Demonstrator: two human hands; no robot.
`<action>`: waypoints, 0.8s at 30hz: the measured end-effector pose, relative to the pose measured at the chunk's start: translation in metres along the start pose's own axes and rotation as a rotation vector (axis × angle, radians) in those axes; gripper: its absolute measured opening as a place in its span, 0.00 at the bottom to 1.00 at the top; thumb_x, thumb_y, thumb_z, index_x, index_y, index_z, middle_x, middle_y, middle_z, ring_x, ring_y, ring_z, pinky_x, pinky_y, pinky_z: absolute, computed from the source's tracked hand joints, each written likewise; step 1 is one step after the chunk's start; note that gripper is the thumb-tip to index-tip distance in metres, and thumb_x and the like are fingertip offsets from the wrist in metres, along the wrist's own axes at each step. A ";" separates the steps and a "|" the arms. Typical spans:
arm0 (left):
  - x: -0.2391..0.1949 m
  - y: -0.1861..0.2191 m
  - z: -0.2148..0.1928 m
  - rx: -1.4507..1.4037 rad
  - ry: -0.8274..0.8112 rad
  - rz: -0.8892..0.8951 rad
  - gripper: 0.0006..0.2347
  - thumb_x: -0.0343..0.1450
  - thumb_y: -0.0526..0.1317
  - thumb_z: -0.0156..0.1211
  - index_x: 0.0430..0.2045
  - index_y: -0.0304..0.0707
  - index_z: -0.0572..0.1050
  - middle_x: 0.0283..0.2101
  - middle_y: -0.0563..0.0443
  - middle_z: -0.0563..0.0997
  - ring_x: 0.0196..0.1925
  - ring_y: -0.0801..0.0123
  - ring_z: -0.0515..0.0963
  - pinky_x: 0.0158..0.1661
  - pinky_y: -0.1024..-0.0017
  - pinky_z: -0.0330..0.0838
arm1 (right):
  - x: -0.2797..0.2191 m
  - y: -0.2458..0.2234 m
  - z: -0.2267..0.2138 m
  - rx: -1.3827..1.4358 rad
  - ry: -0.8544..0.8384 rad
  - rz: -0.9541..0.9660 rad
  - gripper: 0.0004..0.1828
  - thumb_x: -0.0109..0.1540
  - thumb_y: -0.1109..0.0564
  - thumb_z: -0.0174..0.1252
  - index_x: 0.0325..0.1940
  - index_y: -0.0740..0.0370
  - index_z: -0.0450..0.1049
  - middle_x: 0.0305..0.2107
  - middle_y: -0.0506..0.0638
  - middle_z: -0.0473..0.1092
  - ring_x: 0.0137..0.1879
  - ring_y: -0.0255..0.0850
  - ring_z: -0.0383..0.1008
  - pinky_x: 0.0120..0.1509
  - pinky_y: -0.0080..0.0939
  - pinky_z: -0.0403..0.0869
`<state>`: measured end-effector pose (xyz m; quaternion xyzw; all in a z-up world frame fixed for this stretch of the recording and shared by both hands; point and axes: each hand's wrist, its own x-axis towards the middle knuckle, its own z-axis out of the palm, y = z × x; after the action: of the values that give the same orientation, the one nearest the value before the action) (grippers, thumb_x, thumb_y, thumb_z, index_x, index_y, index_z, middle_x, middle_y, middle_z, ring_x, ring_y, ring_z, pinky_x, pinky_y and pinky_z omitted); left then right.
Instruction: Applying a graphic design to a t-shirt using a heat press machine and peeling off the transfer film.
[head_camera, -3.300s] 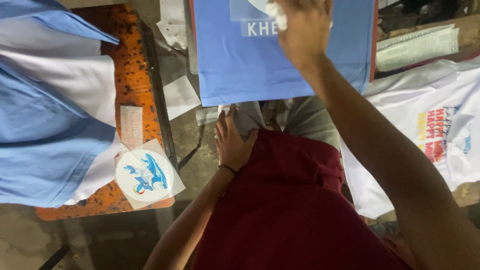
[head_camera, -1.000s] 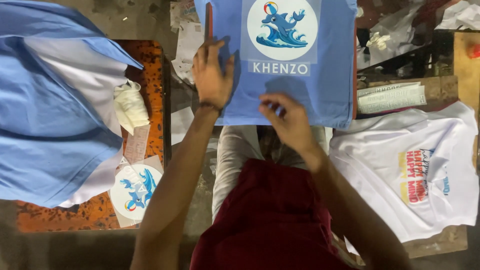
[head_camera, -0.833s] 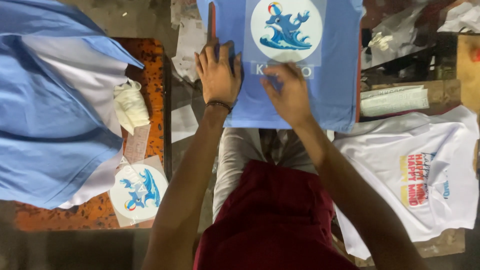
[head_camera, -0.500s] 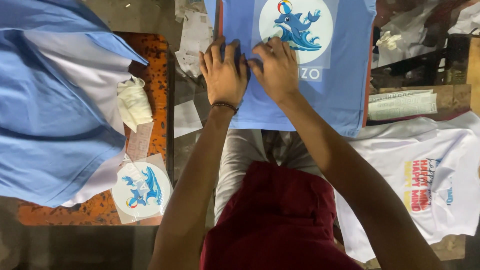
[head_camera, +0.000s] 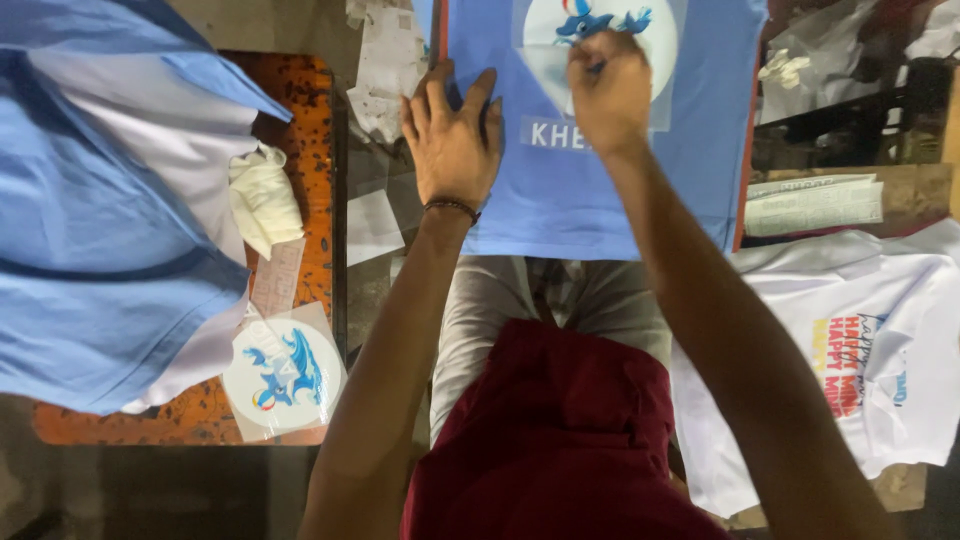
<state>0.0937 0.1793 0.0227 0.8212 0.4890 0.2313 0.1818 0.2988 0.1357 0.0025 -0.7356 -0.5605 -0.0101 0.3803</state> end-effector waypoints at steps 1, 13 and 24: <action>-0.001 -0.001 -0.001 0.002 0.012 0.003 0.14 0.76 0.48 0.51 0.57 0.60 0.76 0.62 0.45 0.66 0.64 0.46 0.67 0.67 0.33 0.52 | -0.001 -0.001 -0.003 0.063 -0.044 0.016 0.04 0.64 0.65 0.59 0.38 0.60 0.78 0.32 0.50 0.76 0.36 0.41 0.76 0.42 0.41 0.75; 0.002 0.003 0.002 0.026 0.012 0.003 0.15 0.76 0.49 0.51 0.57 0.62 0.75 0.61 0.46 0.66 0.63 0.47 0.68 0.66 0.34 0.57 | 0.008 0.020 -0.036 0.128 -0.163 -0.023 0.01 0.67 0.61 0.65 0.42 0.60 0.80 0.37 0.49 0.78 0.39 0.41 0.77 0.42 0.43 0.74; 0.000 0.000 0.003 0.027 0.030 0.021 0.18 0.73 0.40 0.56 0.58 0.63 0.75 0.63 0.48 0.65 0.63 0.49 0.67 0.61 0.40 0.64 | -0.018 -0.033 -0.007 -0.187 -0.079 -0.300 0.08 0.63 0.61 0.65 0.40 0.58 0.71 0.37 0.52 0.68 0.42 0.52 0.68 0.47 0.51 0.70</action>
<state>0.0947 0.1789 0.0202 0.8252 0.4860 0.2389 0.1608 0.2678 0.1194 0.0175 -0.6757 -0.6751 -0.0899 0.2820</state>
